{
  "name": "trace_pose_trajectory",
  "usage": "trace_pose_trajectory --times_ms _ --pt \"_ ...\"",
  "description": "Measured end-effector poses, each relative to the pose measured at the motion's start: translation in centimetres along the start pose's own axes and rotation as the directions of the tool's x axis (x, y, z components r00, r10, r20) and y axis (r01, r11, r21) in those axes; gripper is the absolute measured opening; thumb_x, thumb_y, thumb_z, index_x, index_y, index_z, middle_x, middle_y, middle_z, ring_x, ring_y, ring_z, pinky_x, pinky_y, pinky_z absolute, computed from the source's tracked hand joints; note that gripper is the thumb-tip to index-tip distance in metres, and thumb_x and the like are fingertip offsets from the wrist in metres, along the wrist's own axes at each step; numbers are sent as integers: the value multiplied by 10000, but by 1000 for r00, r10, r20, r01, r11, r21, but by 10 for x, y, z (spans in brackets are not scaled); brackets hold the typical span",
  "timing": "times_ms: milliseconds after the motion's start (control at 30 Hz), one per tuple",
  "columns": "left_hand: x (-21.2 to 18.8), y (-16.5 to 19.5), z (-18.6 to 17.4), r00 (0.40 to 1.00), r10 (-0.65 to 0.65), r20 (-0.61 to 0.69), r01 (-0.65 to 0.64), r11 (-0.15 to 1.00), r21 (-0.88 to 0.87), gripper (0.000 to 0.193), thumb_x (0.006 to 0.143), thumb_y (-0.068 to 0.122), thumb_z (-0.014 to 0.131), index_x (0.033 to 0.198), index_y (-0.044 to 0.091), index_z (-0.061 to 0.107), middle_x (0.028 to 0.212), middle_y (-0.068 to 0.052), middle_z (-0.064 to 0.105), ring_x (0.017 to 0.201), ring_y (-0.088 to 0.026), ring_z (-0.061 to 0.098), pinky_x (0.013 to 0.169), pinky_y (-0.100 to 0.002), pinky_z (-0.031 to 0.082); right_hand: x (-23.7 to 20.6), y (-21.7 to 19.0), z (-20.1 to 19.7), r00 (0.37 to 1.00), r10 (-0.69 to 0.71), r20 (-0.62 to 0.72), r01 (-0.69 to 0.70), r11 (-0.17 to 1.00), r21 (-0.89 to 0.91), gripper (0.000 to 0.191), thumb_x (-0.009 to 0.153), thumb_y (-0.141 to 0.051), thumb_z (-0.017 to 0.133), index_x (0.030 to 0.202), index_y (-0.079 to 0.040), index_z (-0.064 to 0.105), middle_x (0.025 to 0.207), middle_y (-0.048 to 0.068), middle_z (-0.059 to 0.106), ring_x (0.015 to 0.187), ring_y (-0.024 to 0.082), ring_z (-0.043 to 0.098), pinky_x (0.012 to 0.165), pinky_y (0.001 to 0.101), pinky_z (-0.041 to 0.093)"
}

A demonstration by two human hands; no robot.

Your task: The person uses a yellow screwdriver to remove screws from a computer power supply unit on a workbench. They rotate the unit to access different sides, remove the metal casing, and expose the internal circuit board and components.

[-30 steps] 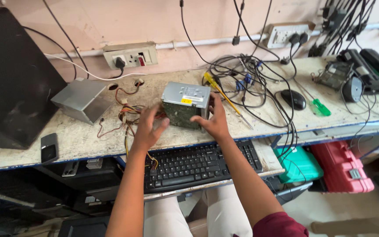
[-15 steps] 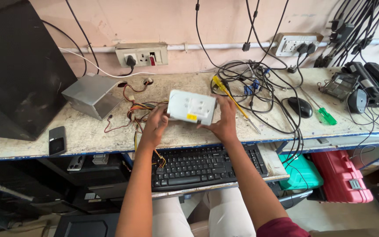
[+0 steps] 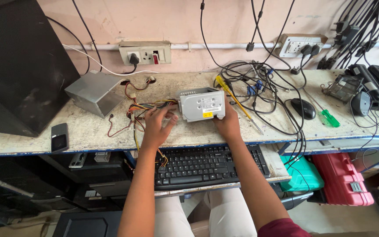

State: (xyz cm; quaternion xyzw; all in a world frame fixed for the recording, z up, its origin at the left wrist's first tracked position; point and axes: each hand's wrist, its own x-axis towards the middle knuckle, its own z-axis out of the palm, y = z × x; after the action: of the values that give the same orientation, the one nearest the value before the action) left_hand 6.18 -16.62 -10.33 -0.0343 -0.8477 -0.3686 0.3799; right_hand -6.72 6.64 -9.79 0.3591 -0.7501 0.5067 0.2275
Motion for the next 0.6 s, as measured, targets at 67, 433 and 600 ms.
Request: trace_pose_trajectory --times_ms 67,433,600 --pt "-1 -2 0 1000 19 -8 -19 1000 2 553 971 552 576 1285 108 675 968 -35 752 1040 -208 686 1163 -485 234 1 8 0 994 -113 -6 113 992 51 954 712 138 757 1552 -117 383 1297 218 683 1218 347 661 998 378 508" --pt "-3 -15 3 997 -14 -75 19 998 64 569 1034 563 446 1307 124 685 1072 -86 679 1171 -234 591 1221 -486 112 2 -15 -8 955 113 275 -128 991 37 1042 724 250 510 1598 -294 350 1364 170 669 1178 272 703 987 326 514" --pt "-1 -20 4 995 -30 -95 36 997 69 524 1027 512 482 1298 114 688 1057 -90 703 1143 -211 620 1204 -476 139 0 -15 -6 970 -102 220 98 995 29 1010 702 233 593 1563 -261 408 1406 188 624 1310 322 598 1064 371 479"
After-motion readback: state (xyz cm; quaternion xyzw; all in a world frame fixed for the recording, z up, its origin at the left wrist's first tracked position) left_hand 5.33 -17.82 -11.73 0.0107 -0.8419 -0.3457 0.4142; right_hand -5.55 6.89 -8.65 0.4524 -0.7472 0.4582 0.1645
